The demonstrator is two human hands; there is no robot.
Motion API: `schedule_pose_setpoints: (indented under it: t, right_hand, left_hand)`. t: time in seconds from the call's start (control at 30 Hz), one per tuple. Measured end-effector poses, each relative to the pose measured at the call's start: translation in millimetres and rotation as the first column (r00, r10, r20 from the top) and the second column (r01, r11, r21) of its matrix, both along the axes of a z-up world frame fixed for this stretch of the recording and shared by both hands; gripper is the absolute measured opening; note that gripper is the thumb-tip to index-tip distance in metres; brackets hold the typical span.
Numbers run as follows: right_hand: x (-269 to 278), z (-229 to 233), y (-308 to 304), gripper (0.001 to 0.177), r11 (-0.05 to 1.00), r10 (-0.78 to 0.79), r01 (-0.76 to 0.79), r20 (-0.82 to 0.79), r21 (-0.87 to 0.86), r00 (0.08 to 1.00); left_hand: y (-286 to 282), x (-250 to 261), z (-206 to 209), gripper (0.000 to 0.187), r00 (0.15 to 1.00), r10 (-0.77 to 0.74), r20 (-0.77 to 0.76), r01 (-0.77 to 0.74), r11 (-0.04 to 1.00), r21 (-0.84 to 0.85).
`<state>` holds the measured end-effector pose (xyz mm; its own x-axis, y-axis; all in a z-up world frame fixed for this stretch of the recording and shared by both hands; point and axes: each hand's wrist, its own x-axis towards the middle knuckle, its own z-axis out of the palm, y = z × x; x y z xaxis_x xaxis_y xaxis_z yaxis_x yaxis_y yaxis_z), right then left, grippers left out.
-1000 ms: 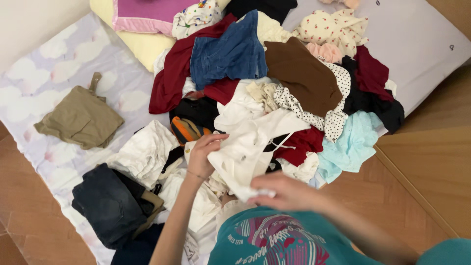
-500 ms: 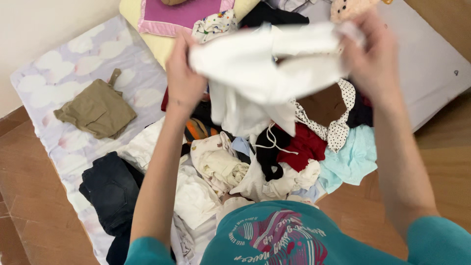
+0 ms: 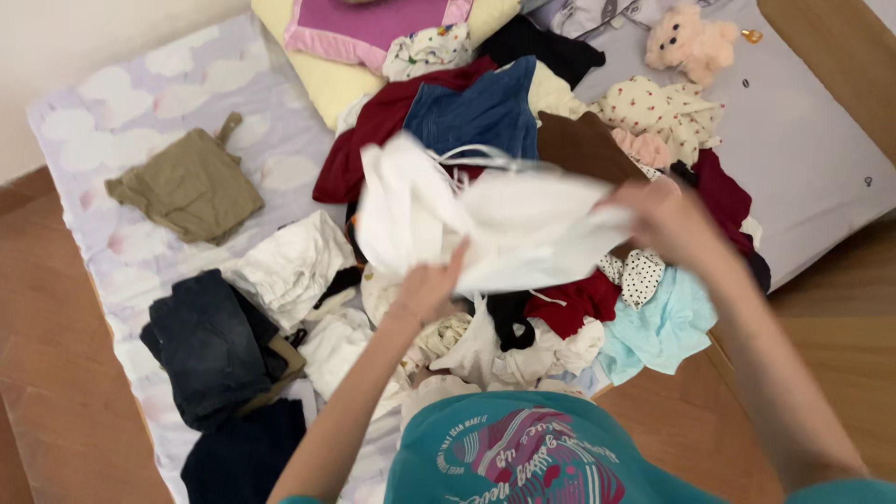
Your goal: The person folds various garments on a bed, including dark shorts, white tops, and a black pleated skirt. They smooth each item, fold it neatly, and place it into a growing stack.
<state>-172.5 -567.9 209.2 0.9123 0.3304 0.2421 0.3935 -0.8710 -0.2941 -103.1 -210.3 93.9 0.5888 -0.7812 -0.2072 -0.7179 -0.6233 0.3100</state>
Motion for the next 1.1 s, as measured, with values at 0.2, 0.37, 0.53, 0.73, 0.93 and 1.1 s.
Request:
schedule_pose_setpoints:
  t: [0.2,0.37,0.53,0.73,0.93,1.1]
  right_hand:
    - [-61,-59,79,0.029,0.931,0.248,-0.126,-0.343,0.342,0.906]
    - [-53,-56,79,0.033,0.86,0.277,-0.002,-0.464,0.511,0.841]
    - [-11,-28,33,0.038,0.936,0.04,0.101,-0.389,0.337,0.92]
    - [33,9,-32,0.025,0.883,-0.368,0.361,-0.034,0.3,0.929]
    - [52,15,-75,0.017,0.858,-0.321,0.273,0.04,0.435,0.946]
    - [54,42,-103,0.022,0.794,-0.302,0.146,0.174,0.59,0.937]
  left_hand:
    - [-24,-83,-67,0.103,0.999,-0.044,-0.032,0.027,0.909,-0.415]
    - [-58,-73,-69,0.062,0.956,-0.192,-0.222,0.088,0.909,-0.407]
    - [-48,5,-62,0.068,0.972,-0.124,-0.2,0.016,0.884,-0.468]
    - [-14,104,-20,0.052,0.983,0.182,-0.029,-0.181,0.917,-0.357]
    - [23,135,41,0.029,0.899,0.436,0.034,-0.364,0.791,-0.492]
    - [46,153,95,0.037,0.932,0.363,-0.011,-0.278,0.692,-0.666]
